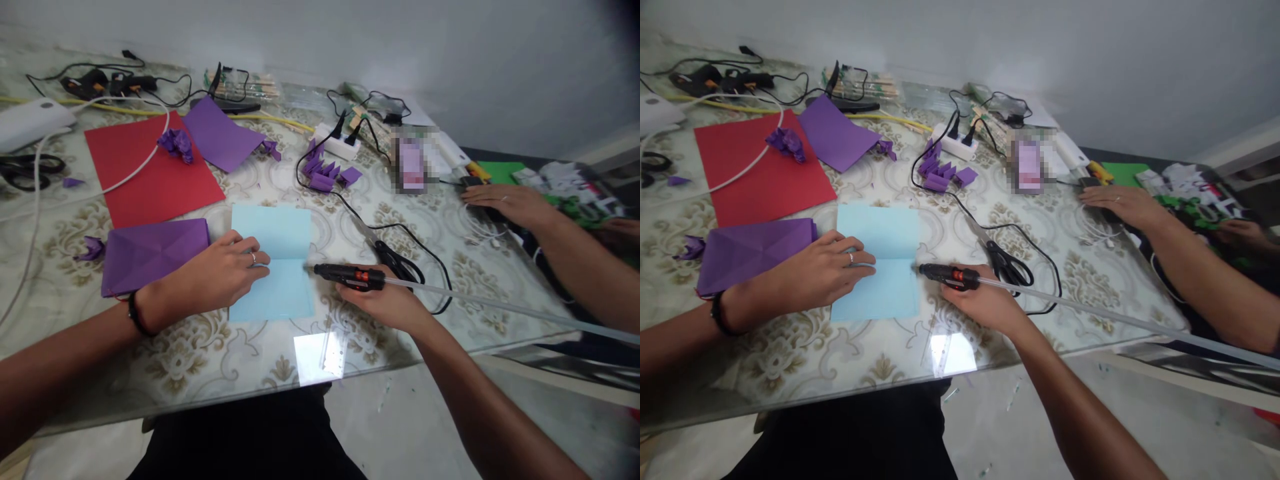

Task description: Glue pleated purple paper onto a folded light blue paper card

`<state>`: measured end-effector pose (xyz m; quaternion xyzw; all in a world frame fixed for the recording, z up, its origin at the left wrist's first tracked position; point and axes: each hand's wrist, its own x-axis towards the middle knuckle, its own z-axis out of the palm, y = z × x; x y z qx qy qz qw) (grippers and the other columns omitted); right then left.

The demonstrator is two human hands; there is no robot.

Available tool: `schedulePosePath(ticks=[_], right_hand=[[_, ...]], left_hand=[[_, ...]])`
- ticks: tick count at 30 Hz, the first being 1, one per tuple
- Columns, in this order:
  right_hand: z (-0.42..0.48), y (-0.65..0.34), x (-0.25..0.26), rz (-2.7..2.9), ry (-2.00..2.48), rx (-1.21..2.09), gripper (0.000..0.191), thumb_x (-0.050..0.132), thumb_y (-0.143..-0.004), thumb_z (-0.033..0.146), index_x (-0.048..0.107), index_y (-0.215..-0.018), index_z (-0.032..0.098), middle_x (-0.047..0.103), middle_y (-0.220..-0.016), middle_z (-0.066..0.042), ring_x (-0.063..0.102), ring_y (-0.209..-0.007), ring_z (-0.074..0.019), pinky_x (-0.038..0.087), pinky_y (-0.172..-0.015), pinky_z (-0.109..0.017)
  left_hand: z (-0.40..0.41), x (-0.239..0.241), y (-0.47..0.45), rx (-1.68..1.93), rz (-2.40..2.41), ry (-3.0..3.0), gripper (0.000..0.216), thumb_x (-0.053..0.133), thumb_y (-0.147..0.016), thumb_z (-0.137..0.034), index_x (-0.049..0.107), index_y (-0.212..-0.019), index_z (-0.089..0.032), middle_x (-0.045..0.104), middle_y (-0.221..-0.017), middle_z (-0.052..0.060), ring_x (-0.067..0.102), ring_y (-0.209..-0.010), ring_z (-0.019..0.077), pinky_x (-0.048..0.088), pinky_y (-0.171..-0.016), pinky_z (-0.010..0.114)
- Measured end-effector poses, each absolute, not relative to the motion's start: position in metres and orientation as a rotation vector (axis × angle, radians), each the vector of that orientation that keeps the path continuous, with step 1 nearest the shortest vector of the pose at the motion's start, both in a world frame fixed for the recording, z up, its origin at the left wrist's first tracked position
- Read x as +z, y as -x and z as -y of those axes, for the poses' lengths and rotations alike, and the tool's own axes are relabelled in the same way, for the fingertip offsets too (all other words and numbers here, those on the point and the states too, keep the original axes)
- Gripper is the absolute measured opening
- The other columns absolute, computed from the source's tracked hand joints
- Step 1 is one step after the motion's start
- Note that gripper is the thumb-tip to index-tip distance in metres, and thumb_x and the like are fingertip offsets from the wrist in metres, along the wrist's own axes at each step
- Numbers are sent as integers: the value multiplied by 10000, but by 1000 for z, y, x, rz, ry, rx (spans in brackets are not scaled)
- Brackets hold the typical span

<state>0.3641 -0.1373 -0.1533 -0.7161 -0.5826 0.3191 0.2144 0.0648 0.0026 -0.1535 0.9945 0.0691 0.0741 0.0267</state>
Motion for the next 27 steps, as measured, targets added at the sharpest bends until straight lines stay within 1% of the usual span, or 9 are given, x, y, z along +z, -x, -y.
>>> schedulePosePath(ticks=[5, 8, 12, 15, 18, 20, 22, 24, 27], right_hand=[[134, -363, -156, 1597, 1997, 847, 226, 660, -793, 360, 527, -642, 255, 638, -636, 10, 609, -625, -198, 477, -602, -310], [133, -362, -156, 1575, 2024, 831, 243, 658, -793, 362, 516, -629, 254, 610, -607, 11, 579, -590, -188, 461, -576, -307], [131, -362, -155, 1541, 2073, 809, 233, 670, -796, 386, 564, -646, 242, 603, -585, 6, 552, -562, -185, 438, -549, -310], [130, -361, -153, 1549, 2076, 820, 224, 678, -800, 395, 594, -668, 235, 633, -616, -4, 574, -596, -194, 449, -575, -313], [130, -361, -149, 1578, 2040, 870, 207, 693, -815, 406, 635, -726, 228, 665, -678, -5, 603, -647, -201, 468, -611, -311], [131, -361, -147, 1592, 2002, 897, 225, 714, -821, 420, 634, -739, 226, 641, -678, 7, 585, -644, -191, 457, -610, -304], [132, -360, -144, 1585, 1969, 903, 255, 731, -823, 428, 607, -726, 227, 584, -650, 26, 538, -618, -171, 423, -587, -294], [133, -357, -140, 1578, 1952, 912, 281, 739, -823, 433, 578, -716, 229, 523, -626, 44, 489, -594, -154, 384, -561, -285], [133, -351, -131, 1619, 1924, 937, 296, 733, -837, 416, 546, -703, 231, 472, -625, 54, 451, -585, -141, 342, -534, -276]], left_hand=[[-2, -155, -66, 246, -188, -3077, 212, 641, -961, -94, 751, -1126, -169, 774, -1192, 59, 629, -1106, 266, 402, -891, 416], [0, -154, -67, 206, -167, -3062, 248, 617, -952, -44, 756, -1117, -165, 759, -1111, 69, 643, -1032, 250, 435, -882, 397], [2, -152, -68, 154, -188, -2997, 305, 579, -934, 10, 760, -1107, -165, 742, -1088, 73, 663, -1010, 238, 485, -891, 366], [1, -150, -68, 116, -218, -2940, 302, 558, -958, -8, 762, -1109, -173, 748, -1093, 68, 678, -1036, 231, 505, -886, 341], [-3, -147, -68, 72, -233, -2896, 264, 565, -971, -46, 768, -1076, -177, 763, -1097, 71, 697, -1000, 224, 514, -869, 335], [-6, -144, -68, 33, -250, -2864, 235, 571, -977, -77, 773, -1034, -181, 776, -1090, 70, 711, -971, 226, 517, -848, 337], [-11, -140, -68, -19, -290, -2818, 263, 540, -993, -90, 779, -1029, -193, 790, -1070, 60, 727, -960, 227, 518, -834, 332], [-15, -135, -68, -71, -347, -2755, 335, 497, -995, -66, 782, -1091, -212, 808, -1085, 47, 746, -977, 223, 520, -841, 319], [-21, -128, -70, -124, -412, -2646, 416, 498, -941, -9, 769, -1182, -213, 818, -1172, 41, 760, -1058, 216, 526, -887, 293]])
